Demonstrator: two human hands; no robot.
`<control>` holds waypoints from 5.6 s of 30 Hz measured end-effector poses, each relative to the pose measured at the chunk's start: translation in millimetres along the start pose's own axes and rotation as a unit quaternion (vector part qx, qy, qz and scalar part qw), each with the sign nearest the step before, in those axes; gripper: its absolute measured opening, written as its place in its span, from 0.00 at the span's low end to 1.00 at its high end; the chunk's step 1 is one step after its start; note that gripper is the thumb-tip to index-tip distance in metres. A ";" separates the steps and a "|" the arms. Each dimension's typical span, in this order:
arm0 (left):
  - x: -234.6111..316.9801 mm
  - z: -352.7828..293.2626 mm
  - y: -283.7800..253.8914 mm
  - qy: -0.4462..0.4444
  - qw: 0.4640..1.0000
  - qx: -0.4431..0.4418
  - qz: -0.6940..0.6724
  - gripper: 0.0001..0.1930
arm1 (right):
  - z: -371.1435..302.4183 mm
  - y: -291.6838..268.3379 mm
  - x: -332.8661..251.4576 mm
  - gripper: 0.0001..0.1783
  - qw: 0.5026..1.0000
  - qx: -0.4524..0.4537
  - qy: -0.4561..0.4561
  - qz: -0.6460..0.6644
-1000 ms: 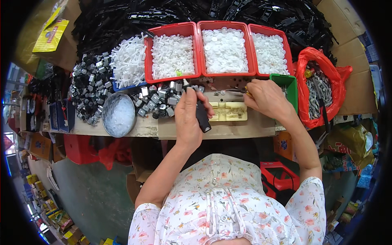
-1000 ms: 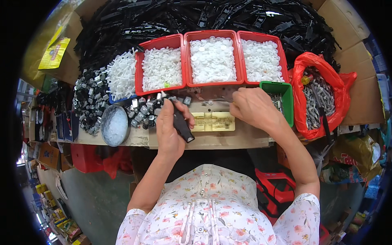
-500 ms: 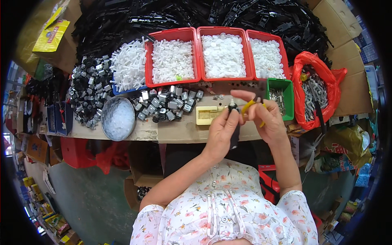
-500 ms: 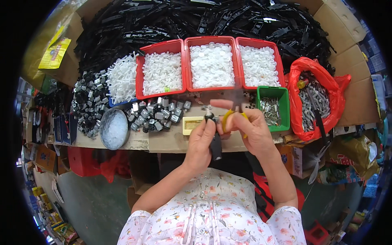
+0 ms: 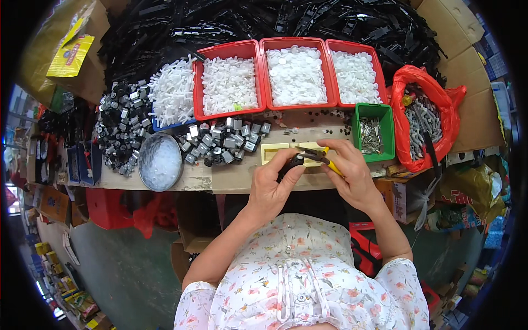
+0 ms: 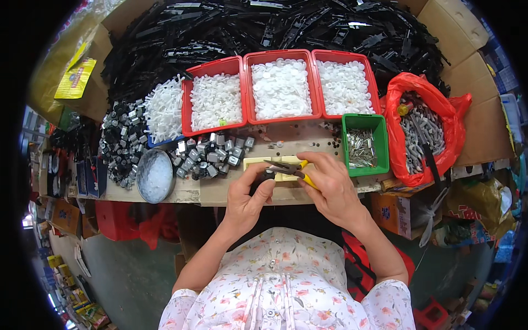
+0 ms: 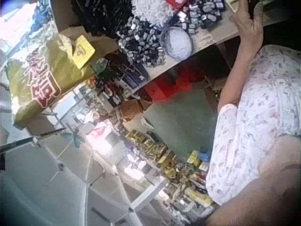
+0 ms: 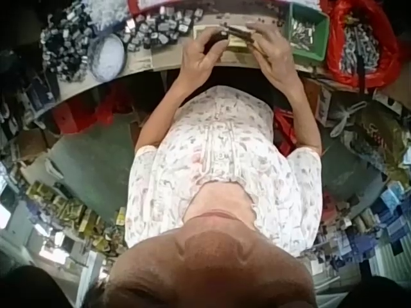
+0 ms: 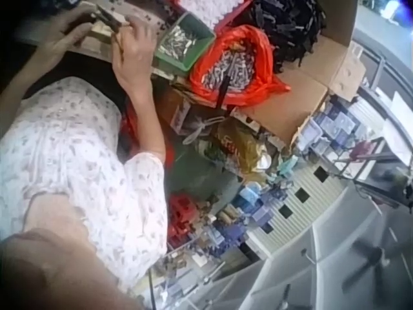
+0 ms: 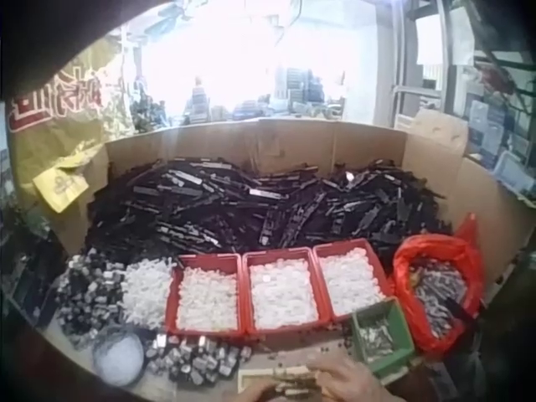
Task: Assembling small plastic and metal components using a jig and various hand tools on a factory workbench.
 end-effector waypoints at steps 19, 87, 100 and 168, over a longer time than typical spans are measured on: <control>-7.3 -17.8 1.0 -0.235 0.676 -0.230 -0.659 0.21 | -12.9 -0.4 -20.7 0.14 0.993 -0.096 -0.071 -0.025; -8.9 16.7 -4.8 -0.075 0.835 0.257 -0.481 0.04 | 63.0 37.5 -38.5 0.13 0.792 0.132 0.097 0.588; 6.9 -32.8 -78.6 0.135 0.921 0.161 0.328 0.07 | 28.1 45.3 -10.6 0.14 0.977 0.003 -0.157 -0.147; -36.8 -17.4 -41.4 0.270 0.900 -0.002 0.343 0.21 | 54.4 70.4 -13.0 0.13 0.999 0.000 -0.034 0.037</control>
Point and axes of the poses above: each hand's wrist, its own z-axis towards the middle knuckle, its own y-axis out of the palm, x = y × z, the point moved 3 cm from there along z, towards the middle knuckle, and after that the axes turned 11 degrees about y, right-handed, at the moved point
